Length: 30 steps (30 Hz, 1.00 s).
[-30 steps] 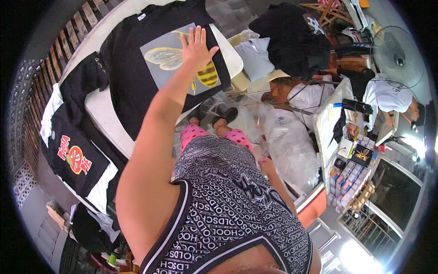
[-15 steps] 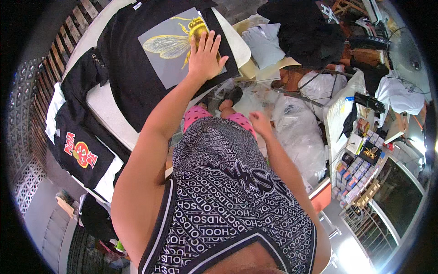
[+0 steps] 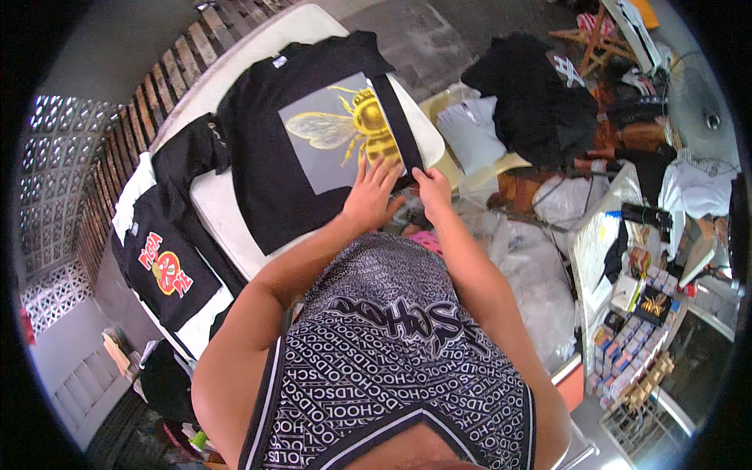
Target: The person aligns a bee graphic transfer on a black t-shirt placed on a heat press, smooths it by hand, and applies heat with the machine. They then peel off the plastic backing and handle several other printed shirts.
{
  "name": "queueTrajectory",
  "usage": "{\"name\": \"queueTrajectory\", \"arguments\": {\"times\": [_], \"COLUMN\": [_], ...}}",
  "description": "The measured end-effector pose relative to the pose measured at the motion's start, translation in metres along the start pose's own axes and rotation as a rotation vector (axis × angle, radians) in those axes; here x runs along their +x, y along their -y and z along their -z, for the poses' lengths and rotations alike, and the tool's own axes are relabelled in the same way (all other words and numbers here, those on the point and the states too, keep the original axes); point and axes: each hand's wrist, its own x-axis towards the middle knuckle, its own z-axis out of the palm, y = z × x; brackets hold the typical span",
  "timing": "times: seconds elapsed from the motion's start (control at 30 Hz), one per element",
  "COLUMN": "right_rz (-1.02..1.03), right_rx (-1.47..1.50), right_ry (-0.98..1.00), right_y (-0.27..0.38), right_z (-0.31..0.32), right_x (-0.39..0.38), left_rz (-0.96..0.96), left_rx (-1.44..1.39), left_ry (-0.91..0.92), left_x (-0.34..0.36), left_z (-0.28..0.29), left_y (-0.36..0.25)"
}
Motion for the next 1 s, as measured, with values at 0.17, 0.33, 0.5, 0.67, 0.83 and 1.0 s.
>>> {"name": "queueTrajectory", "arguments": {"times": [0.17, 0.33, 0.5, 0.67, 0.83, 1.0], "right_rz": [0.135, 0.242, 0.621, 0.829, 1.253, 1.136], "right_rx": [0.244, 0.384, 0.556, 0.015, -0.238, -0.036], "right_ry": [-0.014, -0.033, 0.171, -0.469, -0.936, -0.962], "right_y": [0.04, 0.101, 0.16, 0.212, 0.251, 0.267], "right_z": [-0.007, 0.053, 0.167, 0.262, 0.379, 0.475], "right_x": [-0.025, -0.047, -0.13, -0.218, -0.265, -0.313], "left_rz": [0.323, 0.299, 0.192, -0.261, -0.464, -0.622], "left_rx": [0.264, 0.145, 0.01, -0.077, 0.018, -0.032], "left_ry": [-0.009, -0.372, -0.216, -0.172, -0.092, -0.305], "left_x": [-0.046, -0.079, -0.034, 0.053, 0.147, 0.217], "left_z": [0.033, 0.12, 0.209, 0.272, 0.282, 0.268], "left_y": [0.02, 0.041, -0.011, -0.105, -0.225, -0.342]}}
